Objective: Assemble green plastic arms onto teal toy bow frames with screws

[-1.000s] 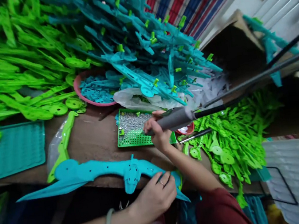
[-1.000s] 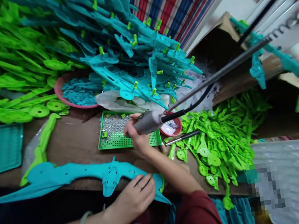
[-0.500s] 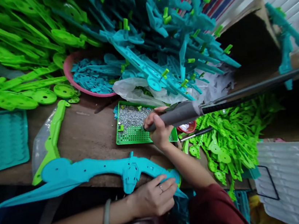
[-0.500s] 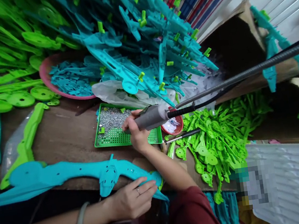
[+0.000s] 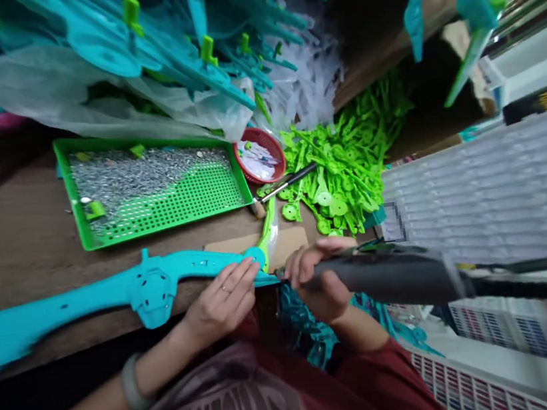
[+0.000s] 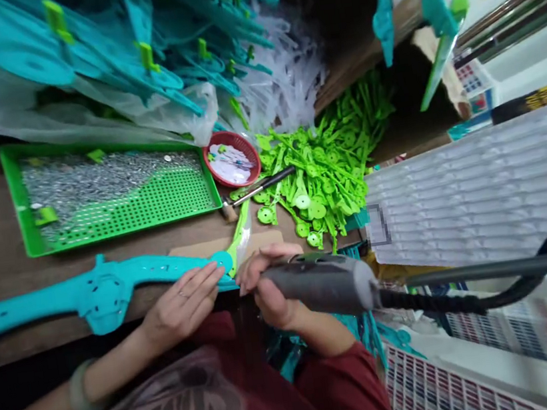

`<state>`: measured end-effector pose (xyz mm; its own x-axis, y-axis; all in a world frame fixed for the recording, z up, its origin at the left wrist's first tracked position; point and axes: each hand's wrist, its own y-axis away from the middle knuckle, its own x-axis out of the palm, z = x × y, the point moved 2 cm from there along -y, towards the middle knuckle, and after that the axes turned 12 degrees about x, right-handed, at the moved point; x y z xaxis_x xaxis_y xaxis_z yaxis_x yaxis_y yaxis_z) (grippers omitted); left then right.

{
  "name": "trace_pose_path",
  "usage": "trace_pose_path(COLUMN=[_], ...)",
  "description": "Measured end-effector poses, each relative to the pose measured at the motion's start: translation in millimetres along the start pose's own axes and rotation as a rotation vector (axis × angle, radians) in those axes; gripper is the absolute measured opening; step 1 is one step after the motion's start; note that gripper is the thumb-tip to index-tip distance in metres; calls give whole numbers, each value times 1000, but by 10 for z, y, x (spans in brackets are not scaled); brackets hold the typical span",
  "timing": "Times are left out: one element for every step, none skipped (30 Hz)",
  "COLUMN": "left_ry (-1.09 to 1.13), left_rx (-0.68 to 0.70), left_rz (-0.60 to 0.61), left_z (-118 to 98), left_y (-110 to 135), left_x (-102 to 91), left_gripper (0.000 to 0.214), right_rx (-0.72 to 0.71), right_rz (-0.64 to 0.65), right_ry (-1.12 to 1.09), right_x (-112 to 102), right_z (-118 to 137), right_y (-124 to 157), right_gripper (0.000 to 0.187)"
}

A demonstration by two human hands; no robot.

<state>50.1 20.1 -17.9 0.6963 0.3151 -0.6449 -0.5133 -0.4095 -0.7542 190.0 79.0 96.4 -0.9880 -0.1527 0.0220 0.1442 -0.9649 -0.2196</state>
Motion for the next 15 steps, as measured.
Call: trace_pose_path(left_ry=[-10, -27, -45, -60, -69, -73, -75, -75, -74, -72, -72, -74, -79, -84, -89], left_rx=[12, 25, 34, 39, 42, 41, 38, 36, 32, 28, 24, 21, 20, 18, 18], left_rz=[14, 29, 42, 47, 50, 51, 49, 46, 46, 43, 42, 42, 43, 47, 48], left_z=[0, -3, -5, -8, -10, -13, -14, -17, -19, -22, -23, -25, -26, -26, -26], left_y=[-6, -12, -19, -25, -28, -28, -26, -20, -13, -6, 0, 3, 2, -2, -8], left_x=[-6, -12, -18, -22, -23, -21, -16, -9, 0, 8, 16, 21, 24, 25, 22], left_gripper=[14, 13, 12, 11, 10, 10, 10, 10, 11, 12, 12, 13, 14, 14, 14], right_rx=[-3, -5, -1, 5, 9, 11, 16, 20, 24, 31, 47, 65, 80, 87, 88], right_rz=[-15, -26, -34, -35, -28, -14, 3, 22, 40, 54, 70, 95, 131, 189, 262], right_ry=[0, 1, 4, 6, 4, -2, -8, -12, -12, -9, -4, -3, -12, -30, -53], right_x=[-84, -142, -180, -200, -210, -212, -213, -213, -214, -219, -224, -229, -233, -233, -232], right_z=[-70, -145, -215, -273, -318, -349, -370, -383, -392, -400, -408, -417, -426, -432, -434], right_y=[102, 176, 225, 256, 274, 284, 291, 294, 295, 291, 280, 262, 238, 210, 182], right_gripper=[24, 25, 26, 26, 27, 26, 26, 26, 26, 25, 25, 26, 26, 27, 27])
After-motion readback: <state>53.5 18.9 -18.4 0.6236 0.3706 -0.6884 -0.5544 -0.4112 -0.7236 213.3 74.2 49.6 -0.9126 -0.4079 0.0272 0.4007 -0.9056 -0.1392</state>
